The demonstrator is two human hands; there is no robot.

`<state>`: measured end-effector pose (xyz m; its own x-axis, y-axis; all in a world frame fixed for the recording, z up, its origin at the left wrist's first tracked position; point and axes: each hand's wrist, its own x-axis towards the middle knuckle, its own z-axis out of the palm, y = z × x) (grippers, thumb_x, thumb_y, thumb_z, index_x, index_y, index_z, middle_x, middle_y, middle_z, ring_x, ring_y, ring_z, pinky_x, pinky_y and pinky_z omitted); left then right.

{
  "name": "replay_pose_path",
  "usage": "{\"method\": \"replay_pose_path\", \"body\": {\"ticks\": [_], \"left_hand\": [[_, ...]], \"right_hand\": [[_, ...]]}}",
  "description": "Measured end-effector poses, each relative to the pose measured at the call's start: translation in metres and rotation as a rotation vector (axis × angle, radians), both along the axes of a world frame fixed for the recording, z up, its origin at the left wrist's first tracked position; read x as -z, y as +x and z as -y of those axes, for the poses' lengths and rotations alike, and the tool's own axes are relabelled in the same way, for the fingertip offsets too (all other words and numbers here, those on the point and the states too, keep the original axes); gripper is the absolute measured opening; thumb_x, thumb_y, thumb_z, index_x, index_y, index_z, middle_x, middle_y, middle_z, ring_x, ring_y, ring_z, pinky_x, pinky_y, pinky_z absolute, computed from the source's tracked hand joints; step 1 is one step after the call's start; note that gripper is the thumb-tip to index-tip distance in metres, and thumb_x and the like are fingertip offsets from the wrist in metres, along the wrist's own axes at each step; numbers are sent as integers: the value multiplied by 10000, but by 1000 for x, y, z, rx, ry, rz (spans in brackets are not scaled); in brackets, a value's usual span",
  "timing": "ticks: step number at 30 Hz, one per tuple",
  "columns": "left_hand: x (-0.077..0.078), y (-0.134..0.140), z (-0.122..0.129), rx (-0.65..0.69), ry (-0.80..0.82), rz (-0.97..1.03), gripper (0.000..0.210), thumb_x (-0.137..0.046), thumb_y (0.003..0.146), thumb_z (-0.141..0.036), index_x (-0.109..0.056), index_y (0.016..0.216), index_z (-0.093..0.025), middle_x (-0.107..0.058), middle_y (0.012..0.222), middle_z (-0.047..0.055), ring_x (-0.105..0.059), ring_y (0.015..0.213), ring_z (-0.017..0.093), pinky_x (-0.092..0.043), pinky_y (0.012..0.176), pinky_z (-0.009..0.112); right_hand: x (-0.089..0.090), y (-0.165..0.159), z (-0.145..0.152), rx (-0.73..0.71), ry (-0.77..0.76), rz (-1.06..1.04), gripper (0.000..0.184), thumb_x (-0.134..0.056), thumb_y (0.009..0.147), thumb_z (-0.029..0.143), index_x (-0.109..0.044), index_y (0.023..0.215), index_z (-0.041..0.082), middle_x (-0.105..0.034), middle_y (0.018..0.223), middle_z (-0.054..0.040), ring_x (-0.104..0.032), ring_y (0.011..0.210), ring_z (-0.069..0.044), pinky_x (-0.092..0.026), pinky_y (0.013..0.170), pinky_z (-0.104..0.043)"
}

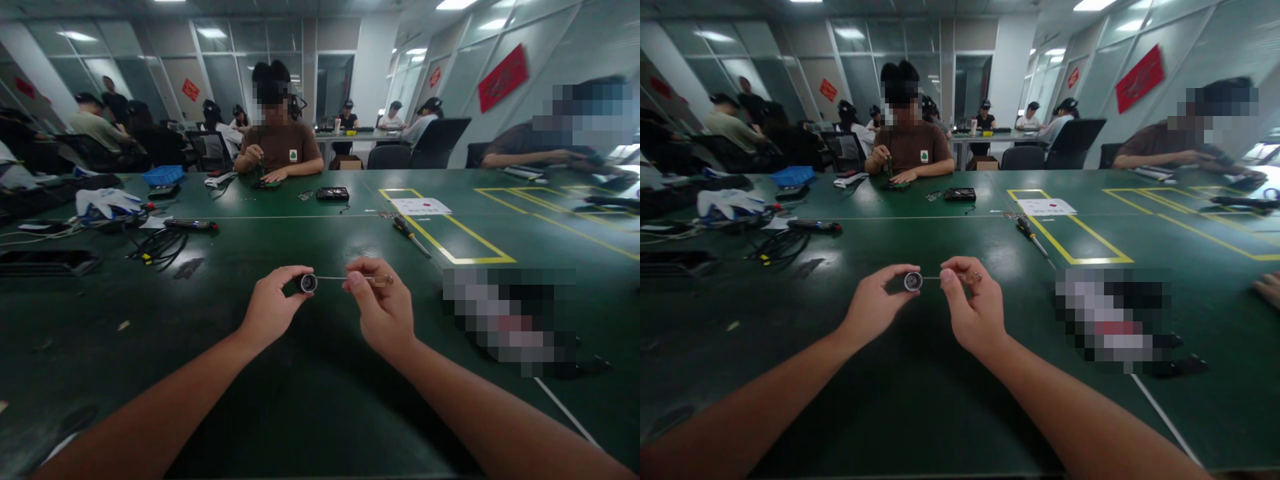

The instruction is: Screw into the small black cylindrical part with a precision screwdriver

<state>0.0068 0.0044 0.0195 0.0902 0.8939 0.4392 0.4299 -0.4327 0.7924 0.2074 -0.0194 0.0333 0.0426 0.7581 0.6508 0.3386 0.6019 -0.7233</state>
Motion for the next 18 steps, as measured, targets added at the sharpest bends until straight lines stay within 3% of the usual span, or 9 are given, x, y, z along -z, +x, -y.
{"method": "replay_pose_path", "body": {"ticks": [5, 10, 18], "left_hand": [[12, -12, 0, 6, 29, -30, 358, -794, 788, -136, -752, 1130, -234, -768, 1141, 43, -711, 1079, 249, -534, 1042, 459], [12, -17, -1, 15, 16, -13, 383, -809, 778, -145, -745, 1145, -233, -767, 1151, 47, -715, 1082, 255, -544, 1036, 465], [15, -19, -2, 26, 41, -56, 390, -815, 776, -120, -740, 1141, -238, -764, 1142, 31, -707, 1084, 235, -544, 1024, 425]], "right_hand": [[0, -3, 2, -63, -94, 102, 160, -594, 1000, 384, -656, 1022, 237, -723, 823, -24, -685, 704, -183, -514, 672, -317], [1, -5, 2, -85, -121, 137, 170, -602, 993, 394, -658, 950, 239, -696, 745, -11, -636, 627, -175, -488, 622, -315], [6, -5, -4, -155, -162, 138, 158, -622, 981, 386, -654, 957, 233, -728, 818, -30, -689, 728, -196, -514, 666, -318]]}}
